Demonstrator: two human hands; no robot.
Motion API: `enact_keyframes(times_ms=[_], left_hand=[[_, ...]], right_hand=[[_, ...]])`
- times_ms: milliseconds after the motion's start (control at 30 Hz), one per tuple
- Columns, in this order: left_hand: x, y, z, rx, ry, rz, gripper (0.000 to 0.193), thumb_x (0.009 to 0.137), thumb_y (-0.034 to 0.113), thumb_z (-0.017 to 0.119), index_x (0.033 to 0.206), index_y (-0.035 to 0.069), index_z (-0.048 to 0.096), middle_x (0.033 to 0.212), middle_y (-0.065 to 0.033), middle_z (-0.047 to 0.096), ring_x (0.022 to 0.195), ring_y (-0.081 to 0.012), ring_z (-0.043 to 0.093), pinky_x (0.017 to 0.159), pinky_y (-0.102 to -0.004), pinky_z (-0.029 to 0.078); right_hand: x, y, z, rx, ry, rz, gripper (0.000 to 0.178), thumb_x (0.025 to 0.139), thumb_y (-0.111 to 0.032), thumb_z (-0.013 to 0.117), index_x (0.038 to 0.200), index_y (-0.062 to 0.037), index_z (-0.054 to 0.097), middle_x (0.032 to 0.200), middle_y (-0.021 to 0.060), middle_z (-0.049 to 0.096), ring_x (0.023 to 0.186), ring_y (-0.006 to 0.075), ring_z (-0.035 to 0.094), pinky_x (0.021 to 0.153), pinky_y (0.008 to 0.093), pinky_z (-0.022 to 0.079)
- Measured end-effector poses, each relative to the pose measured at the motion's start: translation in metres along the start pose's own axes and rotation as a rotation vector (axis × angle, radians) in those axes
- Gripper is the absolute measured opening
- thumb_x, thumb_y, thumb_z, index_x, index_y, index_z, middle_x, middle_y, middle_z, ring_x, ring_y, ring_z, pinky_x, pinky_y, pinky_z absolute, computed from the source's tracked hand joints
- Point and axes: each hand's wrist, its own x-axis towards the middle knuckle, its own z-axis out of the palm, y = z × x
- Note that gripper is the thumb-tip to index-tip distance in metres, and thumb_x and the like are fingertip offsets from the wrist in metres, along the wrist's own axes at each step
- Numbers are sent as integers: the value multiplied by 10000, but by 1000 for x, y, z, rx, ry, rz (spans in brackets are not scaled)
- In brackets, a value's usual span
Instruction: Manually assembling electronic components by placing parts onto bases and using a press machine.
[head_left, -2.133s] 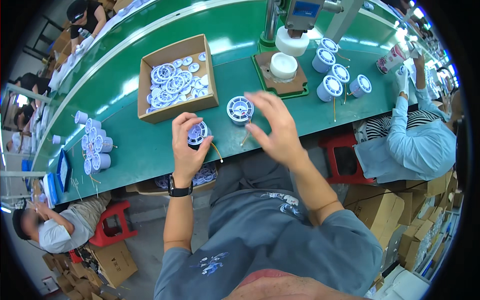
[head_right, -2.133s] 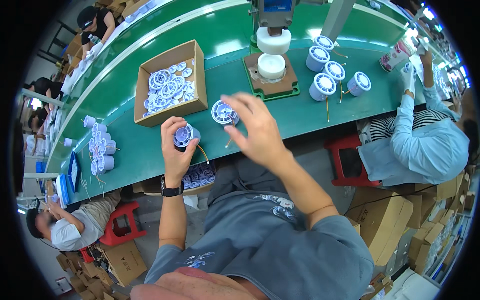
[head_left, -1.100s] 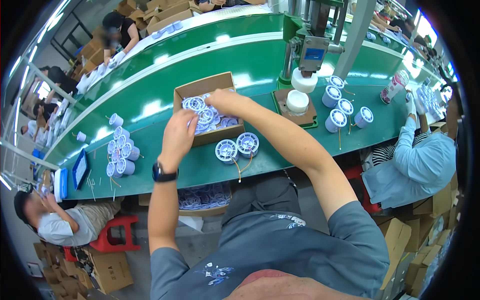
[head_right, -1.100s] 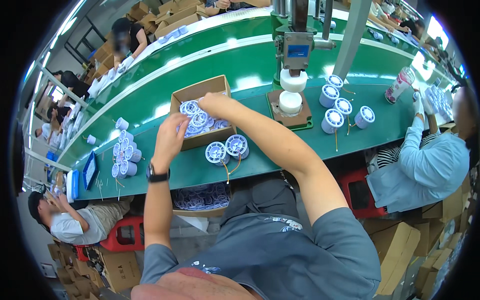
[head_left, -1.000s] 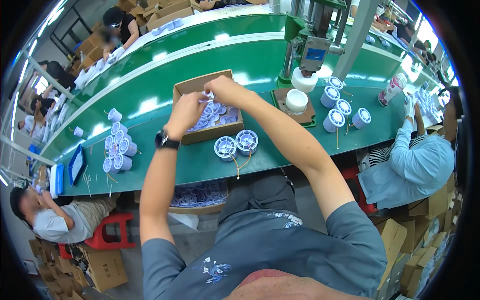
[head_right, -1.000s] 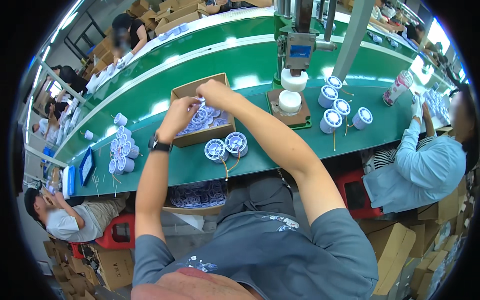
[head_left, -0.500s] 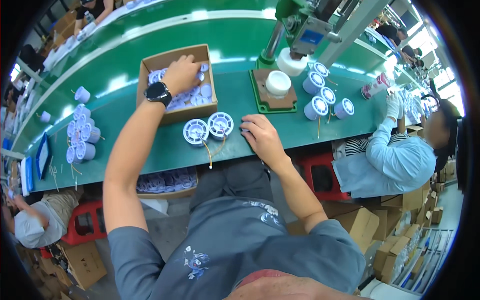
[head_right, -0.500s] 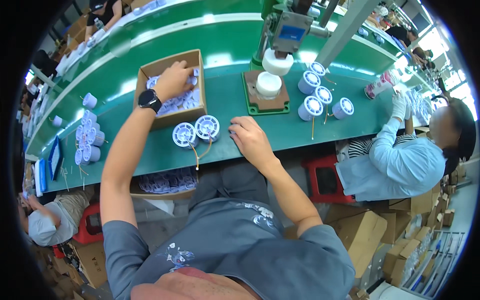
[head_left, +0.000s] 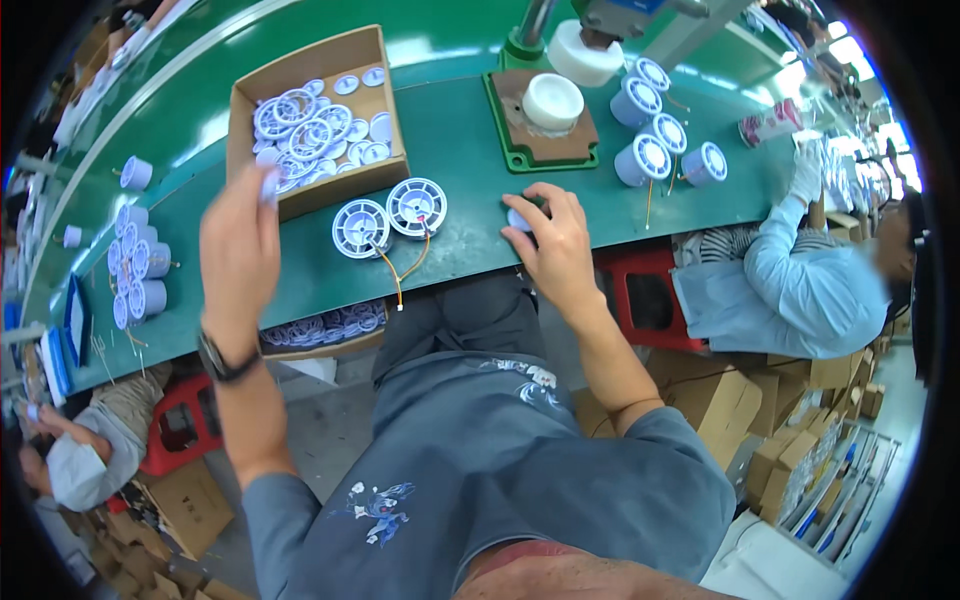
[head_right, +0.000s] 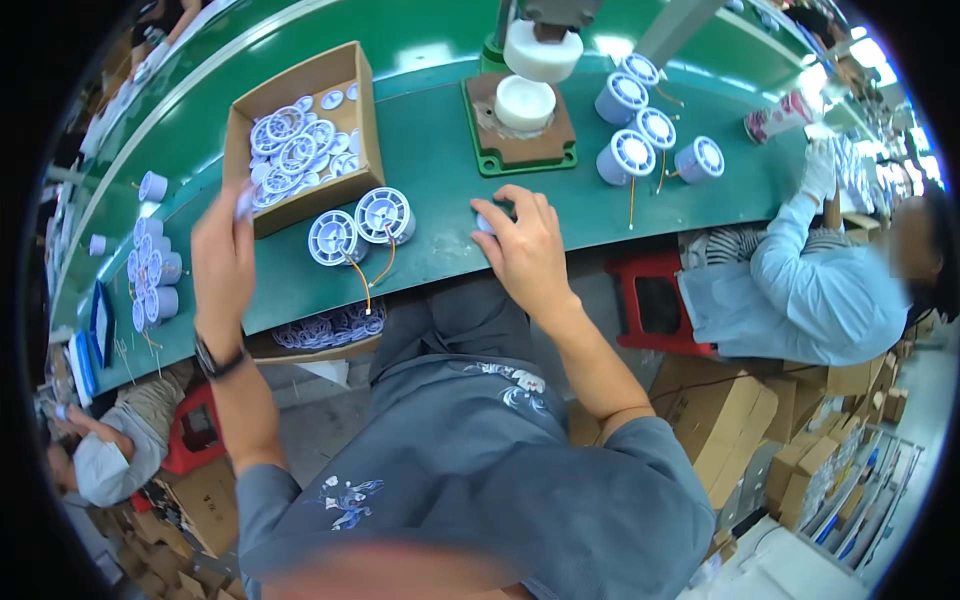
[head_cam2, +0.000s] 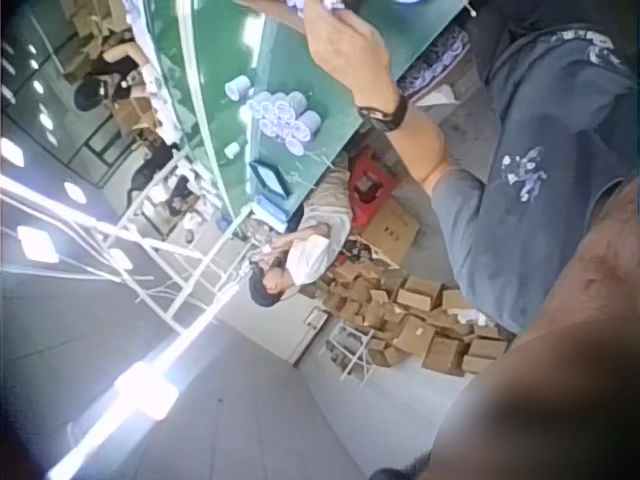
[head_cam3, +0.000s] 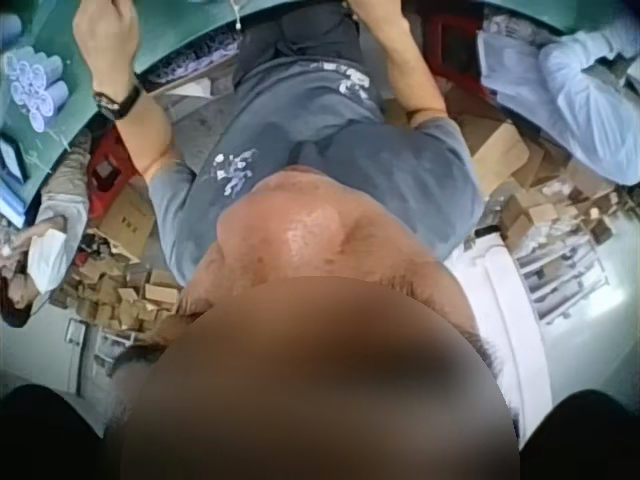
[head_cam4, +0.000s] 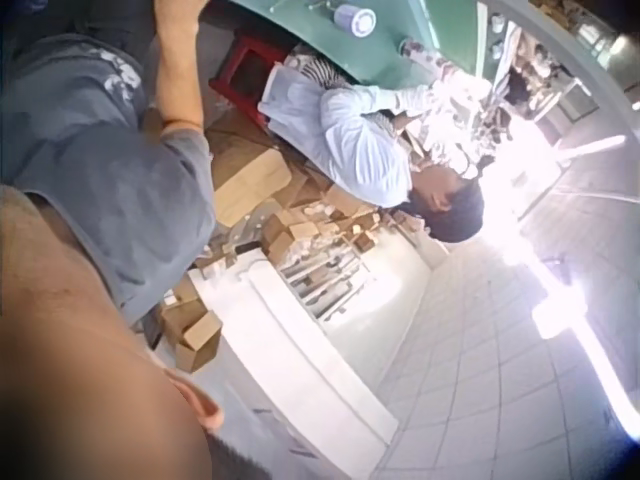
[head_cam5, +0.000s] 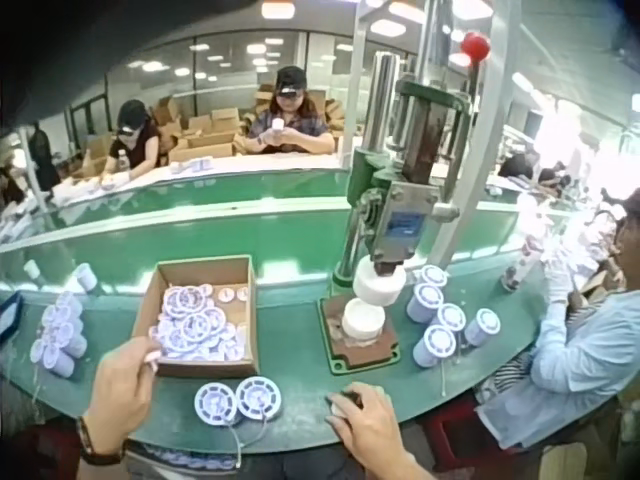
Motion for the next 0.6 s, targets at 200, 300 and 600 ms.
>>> enact_keyframes(times_ms=[200,300,600], left_hand=[[-86,4,53,267,-63,-346,364,789,-62,484,1120,14,616,1084,-175,598,1079,-354,561,941,-423,425],[-80,9,53,233,-97,-368,370,812,-46,487,1156,17,609,1148,-180,582,1131,-354,536,969,-404,410],[-141,54,97,188,231,-194,403,872,115,589,1269,47,587,1367,-188,502,1311,-386,426,1082,-548,308]], right_hand=[[0,15,13,81,-20,-59,323,749,2,731,1067,-35,683,1167,148,586,959,324,594,798,405,499],[3,6,6,97,-31,-35,339,751,31,721,1081,-33,686,1180,148,589,991,326,600,808,398,505],[1,6,10,-24,-20,-71,299,793,43,665,1085,-14,683,1131,154,619,1027,347,588,885,402,488]])
